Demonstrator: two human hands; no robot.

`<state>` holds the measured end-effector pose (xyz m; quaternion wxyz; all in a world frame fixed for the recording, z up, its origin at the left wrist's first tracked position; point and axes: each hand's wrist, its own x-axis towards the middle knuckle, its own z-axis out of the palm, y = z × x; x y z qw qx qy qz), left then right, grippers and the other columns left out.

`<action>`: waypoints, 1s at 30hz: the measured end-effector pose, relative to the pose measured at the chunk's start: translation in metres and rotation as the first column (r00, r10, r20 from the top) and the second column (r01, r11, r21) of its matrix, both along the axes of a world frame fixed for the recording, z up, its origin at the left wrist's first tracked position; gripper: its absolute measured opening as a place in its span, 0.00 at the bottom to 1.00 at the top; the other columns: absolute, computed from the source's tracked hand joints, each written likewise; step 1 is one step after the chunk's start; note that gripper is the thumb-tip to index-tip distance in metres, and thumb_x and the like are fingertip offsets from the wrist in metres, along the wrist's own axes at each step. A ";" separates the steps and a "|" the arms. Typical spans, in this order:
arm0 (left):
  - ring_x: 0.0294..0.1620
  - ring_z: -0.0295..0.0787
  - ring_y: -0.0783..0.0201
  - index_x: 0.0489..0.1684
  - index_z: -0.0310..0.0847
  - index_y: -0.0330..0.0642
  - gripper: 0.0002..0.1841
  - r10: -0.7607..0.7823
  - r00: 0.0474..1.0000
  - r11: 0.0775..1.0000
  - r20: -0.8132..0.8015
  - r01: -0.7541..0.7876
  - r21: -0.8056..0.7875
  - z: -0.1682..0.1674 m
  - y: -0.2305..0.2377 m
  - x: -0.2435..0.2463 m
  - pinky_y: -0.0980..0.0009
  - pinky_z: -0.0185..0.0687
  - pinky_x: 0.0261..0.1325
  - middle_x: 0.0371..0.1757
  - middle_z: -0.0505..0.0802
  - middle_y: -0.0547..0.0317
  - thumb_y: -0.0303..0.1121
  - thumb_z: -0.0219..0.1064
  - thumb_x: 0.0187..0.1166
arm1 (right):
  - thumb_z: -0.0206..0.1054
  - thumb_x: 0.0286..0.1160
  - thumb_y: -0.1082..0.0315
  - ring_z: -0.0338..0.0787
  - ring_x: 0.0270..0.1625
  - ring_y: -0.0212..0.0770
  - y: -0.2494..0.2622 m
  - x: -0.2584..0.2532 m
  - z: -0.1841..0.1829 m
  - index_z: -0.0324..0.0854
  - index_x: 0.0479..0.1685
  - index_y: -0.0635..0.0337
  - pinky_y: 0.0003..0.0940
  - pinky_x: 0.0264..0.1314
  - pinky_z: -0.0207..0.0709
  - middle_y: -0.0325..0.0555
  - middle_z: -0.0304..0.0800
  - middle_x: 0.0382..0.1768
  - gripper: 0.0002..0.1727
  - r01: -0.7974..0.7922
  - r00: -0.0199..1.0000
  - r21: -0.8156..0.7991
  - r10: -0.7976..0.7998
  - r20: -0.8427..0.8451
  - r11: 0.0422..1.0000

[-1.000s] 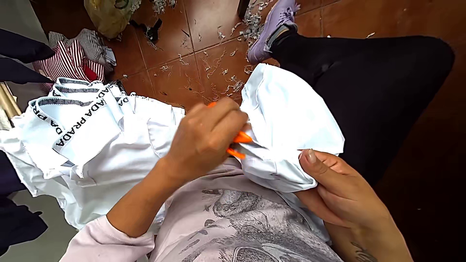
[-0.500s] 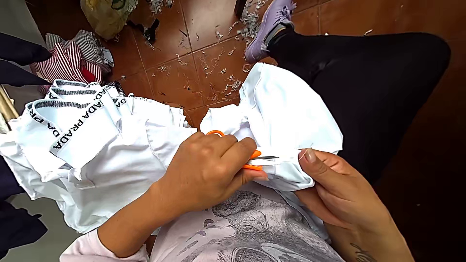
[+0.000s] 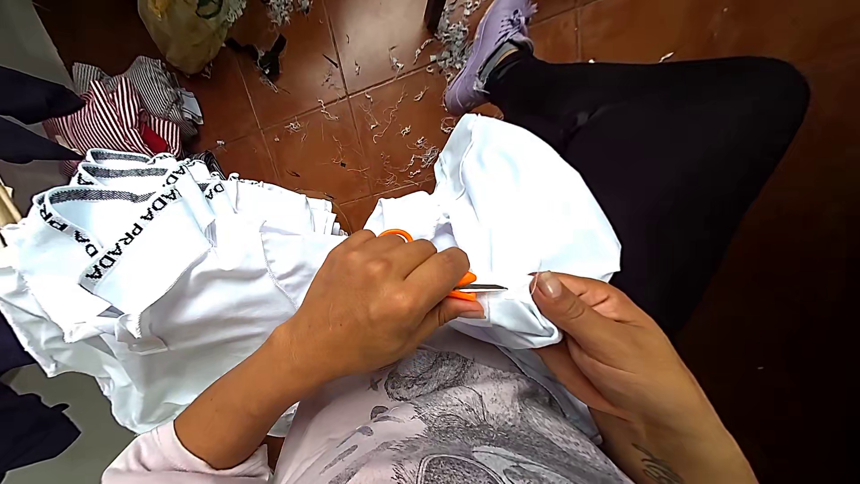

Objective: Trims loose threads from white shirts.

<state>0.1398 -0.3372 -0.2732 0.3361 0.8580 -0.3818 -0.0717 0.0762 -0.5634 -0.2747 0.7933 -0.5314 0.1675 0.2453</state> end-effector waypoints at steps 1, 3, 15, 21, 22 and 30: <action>0.29 0.83 0.61 0.46 0.89 0.38 0.19 -0.003 1.000 1.000 0.008 0.003 -0.001 0.002 0.000 0.000 0.66 0.70 0.31 0.27 0.88 0.58 0.46 0.60 0.88 | 0.61 0.87 0.51 0.88 0.32 0.20 0.000 0.000 0.001 0.91 0.31 0.45 0.15 0.38 0.83 0.29 0.90 0.27 0.18 0.000 1.000 -0.008 0.000 0.000 1.000; 0.29 0.83 0.61 0.48 0.89 0.37 0.20 -0.020 1.000 1.000 0.023 0.021 -0.007 0.006 -0.001 0.000 0.66 0.69 0.32 0.28 0.88 0.57 0.47 0.60 0.87 | 0.62 0.86 0.50 0.87 0.32 0.20 0.000 0.001 0.002 0.90 0.31 0.46 0.15 0.38 0.82 0.30 0.89 0.27 0.18 0.004 1.000 0.002 -0.004 0.006 1.000; 0.30 0.83 0.61 0.47 0.90 0.38 0.20 -0.058 0.998 0.998 0.013 0.058 -0.037 0.006 -0.006 0.001 0.66 0.69 0.31 0.27 0.88 0.59 0.47 0.59 0.87 | 0.59 0.88 0.51 0.84 0.30 0.18 0.000 0.002 0.005 0.87 0.30 0.46 0.12 0.35 0.78 0.28 0.85 0.25 0.19 -0.040 0.994 0.010 0.039 0.107 0.999; 0.29 0.84 0.62 0.43 0.89 0.39 0.18 -0.088 0.996 0.991 -0.015 0.086 -0.099 -0.001 -0.007 0.002 0.67 0.71 0.31 0.27 0.88 0.59 0.45 0.60 0.88 | 0.59 0.89 0.51 0.82 0.29 0.18 0.000 0.003 0.005 0.85 0.29 0.47 0.11 0.33 0.76 0.28 0.83 0.25 0.19 -0.053 0.991 -0.023 0.056 0.125 0.998; 0.29 0.84 0.63 0.43 0.89 0.38 0.18 -0.092 0.995 0.987 -0.035 0.086 -0.132 -0.003 -0.007 0.003 0.68 0.70 0.31 0.26 0.88 0.59 0.44 0.60 0.88 | 0.59 0.88 0.50 0.82 0.29 0.18 0.001 0.003 0.004 0.86 0.29 0.46 0.11 0.33 0.76 0.28 0.83 0.25 0.19 -0.049 0.991 -0.026 0.051 0.123 0.998; 0.31 0.81 0.74 0.45 0.87 0.26 0.24 -0.037 0.959 0.875 -0.282 -0.105 -0.473 -0.014 -0.030 -0.001 0.80 0.77 0.36 0.30 0.89 0.56 0.44 0.80 0.69 | 0.60 0.86 0.48 0.82 0.27 0.15 0.005 -0.001 0.002 0.90 0.32 0.43 0.10 0.30 0.76 0.24 0.85 0.24 0.18 -0.018 0.995 0.001 0.018 0.095 1.000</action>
